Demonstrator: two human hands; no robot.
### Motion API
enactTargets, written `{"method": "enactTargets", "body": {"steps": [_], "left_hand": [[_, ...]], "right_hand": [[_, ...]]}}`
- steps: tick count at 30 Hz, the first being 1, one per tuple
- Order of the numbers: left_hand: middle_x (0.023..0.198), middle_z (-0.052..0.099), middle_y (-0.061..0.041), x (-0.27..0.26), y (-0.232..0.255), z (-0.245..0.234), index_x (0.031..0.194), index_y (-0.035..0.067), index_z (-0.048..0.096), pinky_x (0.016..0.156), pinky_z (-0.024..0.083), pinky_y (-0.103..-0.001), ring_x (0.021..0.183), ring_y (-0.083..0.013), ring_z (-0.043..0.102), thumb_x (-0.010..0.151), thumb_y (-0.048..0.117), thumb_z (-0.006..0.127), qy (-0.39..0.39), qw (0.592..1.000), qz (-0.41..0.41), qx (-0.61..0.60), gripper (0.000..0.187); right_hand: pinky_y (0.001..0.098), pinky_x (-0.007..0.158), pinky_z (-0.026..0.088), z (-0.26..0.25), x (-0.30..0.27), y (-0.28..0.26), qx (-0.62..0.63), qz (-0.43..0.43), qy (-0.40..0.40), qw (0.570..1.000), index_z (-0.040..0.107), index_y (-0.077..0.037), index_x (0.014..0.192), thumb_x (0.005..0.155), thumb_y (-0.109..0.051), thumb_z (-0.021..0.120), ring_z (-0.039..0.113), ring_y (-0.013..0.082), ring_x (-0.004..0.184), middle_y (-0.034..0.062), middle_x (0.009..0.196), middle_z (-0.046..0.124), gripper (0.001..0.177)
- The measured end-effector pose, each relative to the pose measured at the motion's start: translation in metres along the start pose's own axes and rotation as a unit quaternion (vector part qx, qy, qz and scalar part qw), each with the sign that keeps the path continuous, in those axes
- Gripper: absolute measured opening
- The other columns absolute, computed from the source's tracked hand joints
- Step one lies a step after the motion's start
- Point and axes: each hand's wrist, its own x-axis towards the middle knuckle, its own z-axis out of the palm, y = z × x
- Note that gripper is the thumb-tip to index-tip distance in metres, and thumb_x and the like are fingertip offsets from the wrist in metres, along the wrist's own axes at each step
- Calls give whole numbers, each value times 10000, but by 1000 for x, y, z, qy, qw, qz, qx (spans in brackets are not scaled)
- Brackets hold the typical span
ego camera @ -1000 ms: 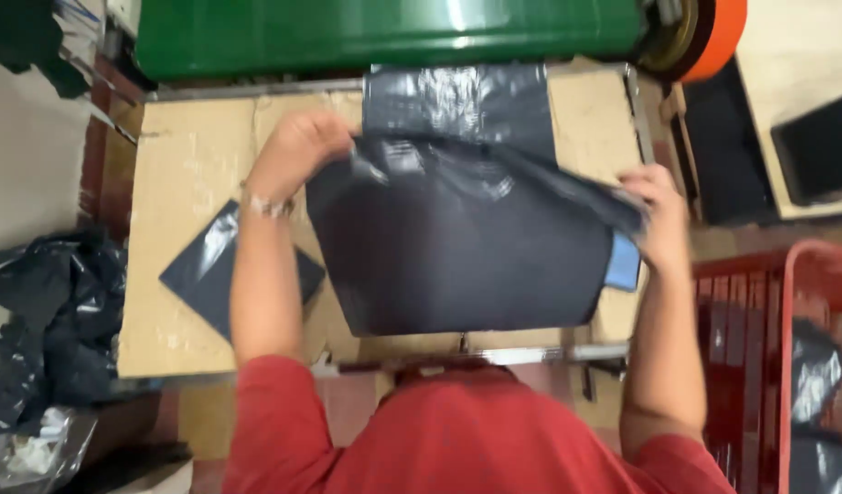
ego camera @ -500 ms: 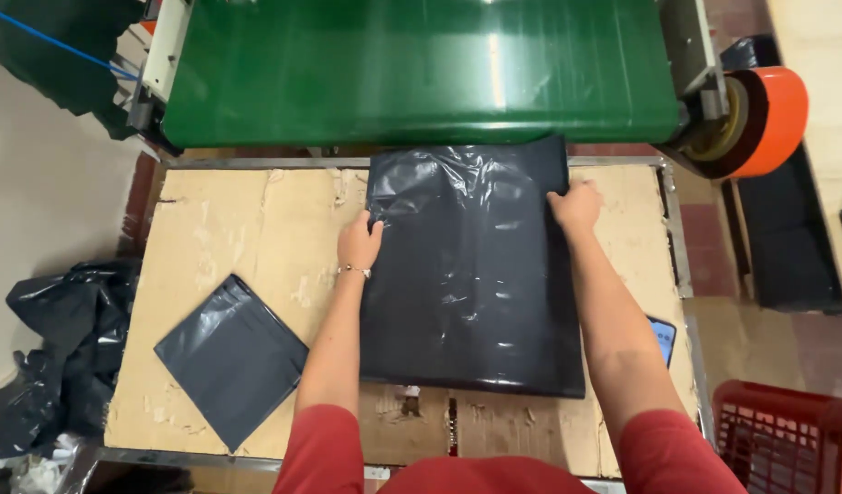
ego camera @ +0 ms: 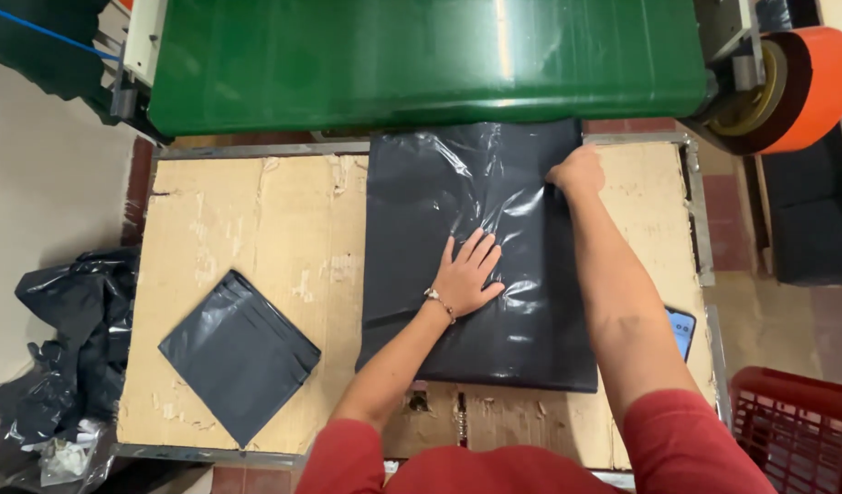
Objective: Folding large plastic bags into smaller rectangular shapes and placing them into a collection basket.
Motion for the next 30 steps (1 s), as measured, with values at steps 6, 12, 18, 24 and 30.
{"method": "enactTargets", "body": {"steps": [6,12,18,24,30], "left_hand": [[1570,464,-51,-3,-1,3,1443,200,525,1164,302,-662,1532,-263,344,866,585,570,19,1000,-15,6,695],[1577,462,-27,-4,-4,-2,1455,215,529,1192,296,-622,1530,-234,344,888,610,543,-36,998,-39,-41,691],[1346,678,87,3,-35,30,1227,295,689,1144,411,-378,1341,-99,580,911,636,601,78,951,-139,-264,473],[1389,659,-163,-3,-110,-27,1482,78,485,1125,377,-582,1301,-314,642,950,864,41,-46,489,-452,-745,1048],[1281,606,-141,-45,-142,-98,1281,77,572,1200,240,-443,1335,-299,562,748,928,349,-72,336,-474,-811,1029]], "right_hand": [[576,1148,372,-35,-45,-29,-34,-82,32,996,435,54,1412,756,-322,881,346,481,1415,284,1484,407,878],[594,1101,413,-26,-35,-24,-86,-212,16,973,431,3,1486,764,-312,910,519,440,1359,258,1443,565,922],[506,1056,493,41,20,14,118,-132,-1,984,500,-173,1418,705,-196,848,609,343,1261,134,1301,658,794],[487,868,511,-49,-155,64,272,-404,108,867,725,50,1037,655,116,798,650,468,968,248,1031,665,395],[486,1023,411,-7,-293,156,173,-473,117,856,639,-97,894,699,71,775,624,381,1184,137,1294,675,291]]}}
